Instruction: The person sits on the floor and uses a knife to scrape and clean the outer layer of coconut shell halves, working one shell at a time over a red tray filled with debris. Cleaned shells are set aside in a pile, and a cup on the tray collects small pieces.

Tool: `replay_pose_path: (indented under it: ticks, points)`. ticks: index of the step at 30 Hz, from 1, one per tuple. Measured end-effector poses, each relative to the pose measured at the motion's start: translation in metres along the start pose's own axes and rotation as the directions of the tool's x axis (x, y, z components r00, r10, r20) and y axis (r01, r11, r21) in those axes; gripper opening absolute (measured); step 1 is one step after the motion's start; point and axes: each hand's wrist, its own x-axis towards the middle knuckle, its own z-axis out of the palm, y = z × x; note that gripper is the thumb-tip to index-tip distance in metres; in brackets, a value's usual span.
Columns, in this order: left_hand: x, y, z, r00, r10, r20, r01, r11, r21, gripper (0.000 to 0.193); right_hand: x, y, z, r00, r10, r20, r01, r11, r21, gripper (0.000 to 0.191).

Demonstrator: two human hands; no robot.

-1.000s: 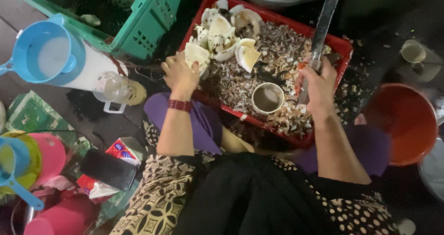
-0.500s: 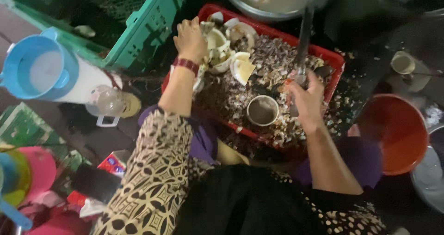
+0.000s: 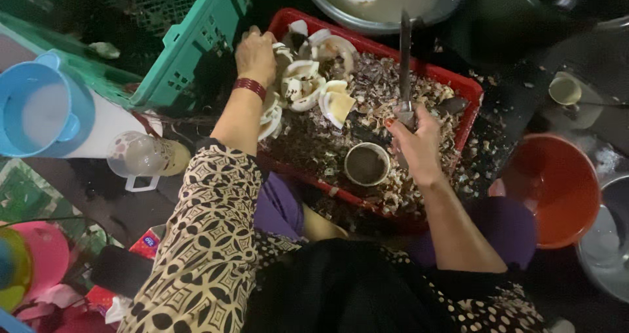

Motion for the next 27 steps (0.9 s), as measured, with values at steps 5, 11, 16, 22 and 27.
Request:
replay_pose_path:
  ticks: [5,11,16,22,27]
  points:
    - [-0.016,0.011,-0.010,0.983,-0.010,-0.182,-0.014,0.992,-0.129,0.035,-0.006,0.000,0.001,0.997,-0.080,0.014,0.080,0.997,0.026,0.023]
    - [-0.023,0.021,-0.040,0.816,-0.237,-0.527,0.059,0.941,-0.333,0.028,-0.008,-0.001,0.001,1.000,-0.026,0.016,0.026,1.000,-0.006,0.021]
    - [-0.029,0.049,-0.042,0.790,-0.572,0.220,0.247,-0.032,-0.968,0.029,-0.006,0.006,0.012,0.997,-0.056,0.057,0.059,0.997,-0.052,0.024]
    - [-0.080,0.103,-0.015,0.771,-0.412,0.486,0.432,-0.222,-0.874,0.041,-0.014,0.017,0.010,0.983,-0.137,0.121,0.160,0.966,-0.205,0.026]
    - [-0.094,0.118,-0.018,0.938,-0.338,-0.078,0.128,0.547,-0.827,0.035,-0.015,0.019,0.005,0.969,-0.222,0.111,0.245,0.930,-0.274,0.022]
